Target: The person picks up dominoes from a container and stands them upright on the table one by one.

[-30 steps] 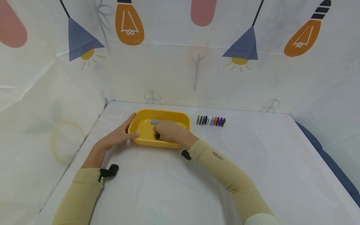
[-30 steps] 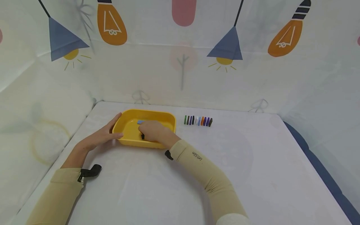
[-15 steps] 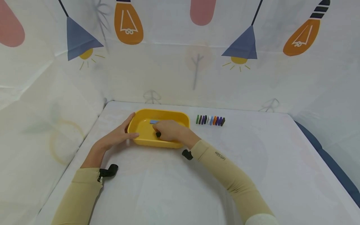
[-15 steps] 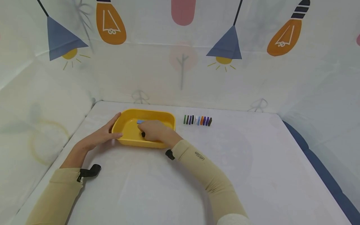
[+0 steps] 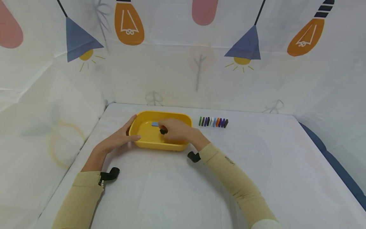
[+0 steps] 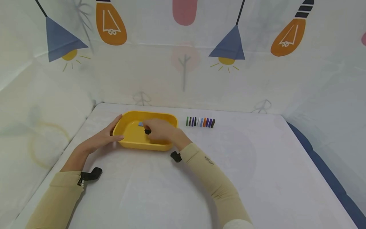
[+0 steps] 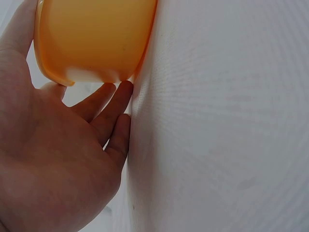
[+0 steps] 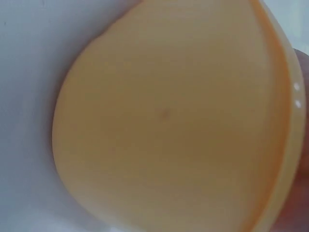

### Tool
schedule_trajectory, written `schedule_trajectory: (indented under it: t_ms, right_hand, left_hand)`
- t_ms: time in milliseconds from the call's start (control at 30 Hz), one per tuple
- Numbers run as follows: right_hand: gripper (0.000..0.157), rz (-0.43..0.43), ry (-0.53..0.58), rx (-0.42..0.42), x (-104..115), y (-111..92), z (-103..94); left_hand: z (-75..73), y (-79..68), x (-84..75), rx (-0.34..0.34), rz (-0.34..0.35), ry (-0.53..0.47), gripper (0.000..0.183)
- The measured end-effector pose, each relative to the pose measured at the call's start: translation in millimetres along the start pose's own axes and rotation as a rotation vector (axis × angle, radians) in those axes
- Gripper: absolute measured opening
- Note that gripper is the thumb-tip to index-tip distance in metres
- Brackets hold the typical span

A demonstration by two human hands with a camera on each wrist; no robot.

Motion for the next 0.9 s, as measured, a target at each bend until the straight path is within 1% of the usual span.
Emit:
schedule_trajectory:
  t_ms: [100,333,533,767,900]
  right_hand:
    - [0.012,-0.003,0.022,-0.018,-4,-3,-5.5]
    - [0.017,-0.006,0.045,-0.101,-12,-10,-16.5]
    - [0.020,-0.029,0.124,-0.172,-13,-18,-25.9]
    - [0.024,0.022,0.229,-0.262,-25,-34,-37.6]
    - [0.025,0.029,0.241,-0.330,-34,-45,-46.2]
  left_hand:
    - [-0.4,0.2,0.7,0.000,-0.001,0.000,0.102]
    - [-1.0,-0.4,0.8,-0.004,0.000,0.009,0.102]
    - [-0.7,-1.3,1.4,-0.002,0.000,0.003,0.102]
    - [0.2,0.0,2.5,-0.001,0.002,0.002,0.102]
    - [0.4,0.5,2.7,-0.004,-0.001,0.004,0.102]
Point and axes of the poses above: each hand's wrist, its own y-axis towards the middle knuckle, its own z-axis out of the palm, x = y × z, the point moved 4 cm from there along y, towards the middle knuckle, and after that the axes turned 6 degrees about -z, right-handed, at the moved point
